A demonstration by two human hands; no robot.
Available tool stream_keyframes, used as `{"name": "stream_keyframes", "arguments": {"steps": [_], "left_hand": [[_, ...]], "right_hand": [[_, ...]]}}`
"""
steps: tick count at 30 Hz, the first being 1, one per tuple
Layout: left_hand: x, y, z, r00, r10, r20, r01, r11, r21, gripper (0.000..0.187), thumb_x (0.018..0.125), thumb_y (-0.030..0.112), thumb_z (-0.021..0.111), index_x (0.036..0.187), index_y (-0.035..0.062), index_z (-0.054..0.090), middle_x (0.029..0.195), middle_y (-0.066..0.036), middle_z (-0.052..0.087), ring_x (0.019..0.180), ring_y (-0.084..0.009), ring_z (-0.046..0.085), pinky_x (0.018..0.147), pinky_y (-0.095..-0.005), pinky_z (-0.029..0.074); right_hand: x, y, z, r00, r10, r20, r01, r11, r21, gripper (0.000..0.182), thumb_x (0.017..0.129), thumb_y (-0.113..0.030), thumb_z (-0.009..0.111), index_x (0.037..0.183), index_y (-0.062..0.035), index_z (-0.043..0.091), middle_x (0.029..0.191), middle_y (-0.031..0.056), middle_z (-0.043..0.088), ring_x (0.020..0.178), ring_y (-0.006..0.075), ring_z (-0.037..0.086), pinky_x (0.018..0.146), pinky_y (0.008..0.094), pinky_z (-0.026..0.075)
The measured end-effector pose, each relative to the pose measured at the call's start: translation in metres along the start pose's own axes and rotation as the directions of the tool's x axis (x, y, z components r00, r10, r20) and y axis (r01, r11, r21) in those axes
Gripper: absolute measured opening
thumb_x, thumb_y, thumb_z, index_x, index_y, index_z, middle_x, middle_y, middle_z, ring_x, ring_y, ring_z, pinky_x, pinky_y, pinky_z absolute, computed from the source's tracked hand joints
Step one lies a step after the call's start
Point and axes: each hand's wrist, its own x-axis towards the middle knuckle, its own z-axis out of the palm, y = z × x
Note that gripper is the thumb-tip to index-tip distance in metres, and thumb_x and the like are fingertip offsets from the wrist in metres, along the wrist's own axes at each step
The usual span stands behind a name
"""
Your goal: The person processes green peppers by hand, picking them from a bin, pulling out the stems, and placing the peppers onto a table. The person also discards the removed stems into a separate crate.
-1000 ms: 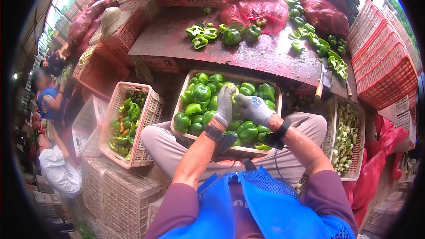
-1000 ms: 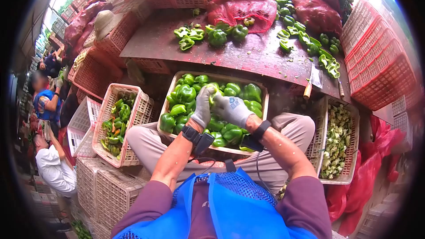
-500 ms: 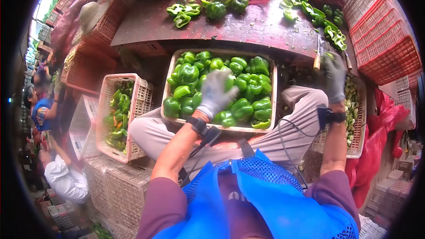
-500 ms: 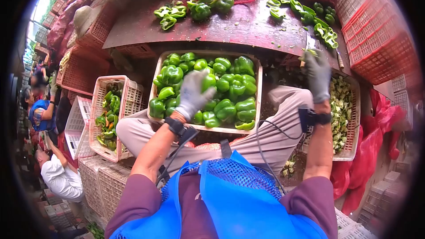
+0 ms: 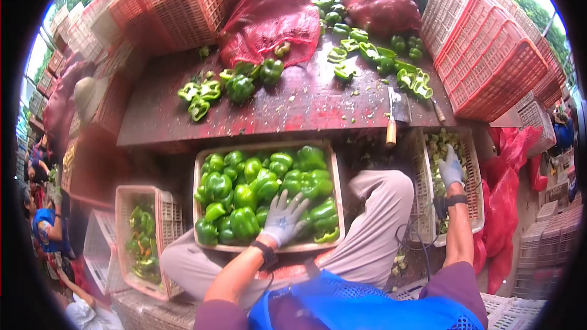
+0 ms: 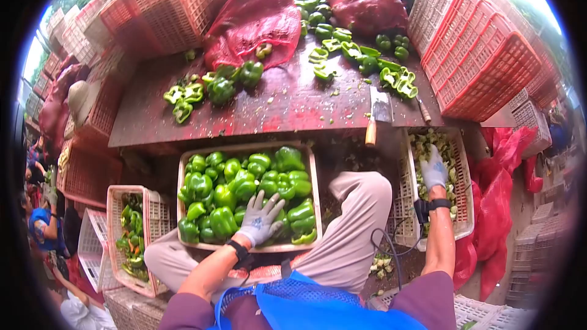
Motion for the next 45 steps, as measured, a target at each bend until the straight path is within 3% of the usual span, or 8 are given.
{"name": "stream_keyframes", "arguments": {"steps": [5, 9, 15, 21, 25, 29, 32, 45], "left_hand": [[0.005, -0.002, -0.001, 1.000, 0.012, 0.010, -0.012, 1.000, -0.015, 0.064, 0.088, 0.046, 0.056, 0.144, 0.0172, 0.047, 0.152, -0.009, 0.040, 0.139, -0.0463, 0.029, 0.115, -0.0569, 0.021], [0.007, -0.003, -0.002, 0.998, 0.005, 0.055, -0.006, 1.000, 0.003, 0.065, 0.088, 0.049, 0.056, 0.144, 0.0175, 0.047, 0.151, -0.008, 0.040, 0.137, -0.0470, 0.029, 0.114, -0.0579, 0.022], [0.006, -0.005, 0.008, 0.998, 0.009, 0.057, -0.009, 1.000, -0.009, 0.067, 0.086, 0.055, 0.056, 0.142, 0.0193, 0.050, 0.151, -0.008, 0.040, 0.140, -0.0453, 0.024, 0.115, -0.0575, 0.019], [0.003, 0.001, -0.002, 0.998, 0.026, 0.049, -0.026, 1.000, 0.001, 0.065, 0.088, 0.054, 0.054, 0.142, 0.0184, 0.050, 0.149, -0.010, 0.042, 0.137, -0.0474, 0.028, 0.113, -0.0572, 0.022], [0.009, 0.005, -0.027, 0.974, -0.155, -0.163, 0.103, 0.953, -0.285, 0.060, 0.086, 0.037, 0.065, 0.139, 0.0123, 0.051, 0.139, -0.023, 0.047, 0.125, -0.0395, 0.047, 0.103, -0.0494, 0.038], [0.040, -0.005, -0.054, 0.804, -0.593, -0.031, 0.018, 0.076, -0.997, 0.066, 0.096, 0.039, 0.055, 0.153, 0.0181, 0.028, 0.137, -0.014, 0.050, 0.117, -0.0301, 0.055, 0.094, -0.0455, 0.048], [0.053, -0.020, -0.067, 0.834, -0.518, 0.189, -0.103, -0.482, -0.870, 0.051, 0.098, 0.045, 0.051, 0.140, 0.0195, 0.038, 0.129, -0.008, 0.056, 0.116, -0.0240, 0.057, 0.092, -0.0425, 0.051], [0.009, -0.012, -0.039, 0.852, -0.481, 0.207, -0.278, -0.751, -0.598, 0.031, 0.093, 0.040, 0.055, 0.113, 0.0174, 0.060, 0.108, -0.003, 0.063, 0.099, -0.0172, 0.062, 0.090, -0.0399, 0.052]], "right_hand": [[0.087, -0.189, 0.000, 0.732, -0.623, -0.277, 0.663, 0.745, 0.077, 0.046, 0.085, -0.015, 0.057, 0.130, -0.0160, 0.052, 0.115, 0.0174, 0.060, 0.099, 0.0350, 0.063, 0.082, 0.0456, 0.051], [0.158, -0.301, 0.043, 0.449, -0.842, -0.298, 0.810, 0.525, -0.263, 0.038, 0.083, -0.004, 0.054, 0.119, -0.0175, 0.060, 0.101, 0.0134, 0.062, 0.087, 0.0317, 0.065, 0.072, 0.0446, 0.054], [0.201, -0.363, 0.105, 0.710, -0.698, -0.088, 0.651, 0.700, -0.294, 0.040, 0.094, -0.013, 0.046, 0.128, -0.0336, 0.053, 0.125, 0.0169, 0.053, 0.095, 0.0325, 0.065, 0.073, 0.0445, 0.053], [0.188, -0.379, 0.111, 0.732, -0.675, -0.094, 0.639, 0.728, -0.250, 0.029, 0.093, -0.020, 0.054, 0.121, -0.0151, 0.059, 0.108, 0.0239, 0.063, 0.085, 0.0376, 0.067, 0.074, 0.0465, 0.055], [0.067, -0.380, 0.036, 0.641, -0.766, 0.047, 0.727, 0.626, 0.281, 0.026, 0.084, -0.018, 0.063, 0.105, -0.0036, 0.065, 0.102, 0.0245, 0.065, 0.089, 0.0384, 0.068, 0.076, 0.0454, 0.055], [-0.070, -0.377, -0.009, 0.343, -0.938, 0.048, 0.885, 0.340, 0.317, 0.022, 0.078, -0.016, 0.064, 0.096, -0.0033, 0.066, 0.091, 0.0188, 0.067, 0.082, 0.0364, 0.069, 0.069, 0.0459, 0.055], [-0.142, -0.374, -0.012, 0.210, -0.973, -0.095, 0.929, 0.168, 0.330, 0.025, 0.075, -0.017, 0.067, 0.096, -0.0031, 0.062, 0.086, 0.0159, 0.066, 0.077, 0.0341, 0.068, 0.066, 0.0456, 0.055], [-0.198, -0.373, 0.010, 0.044, -0.926, -0.375, 0.982, -0.030, 0.188, 0.024, 0.079, -0.021, 0.066, 0.099, -0.0098, 0.063, 0.085, 0.0079, 0.059, 0.078, 0.0282, 0.062, 0.068, 0.0420, 0.049]]}}
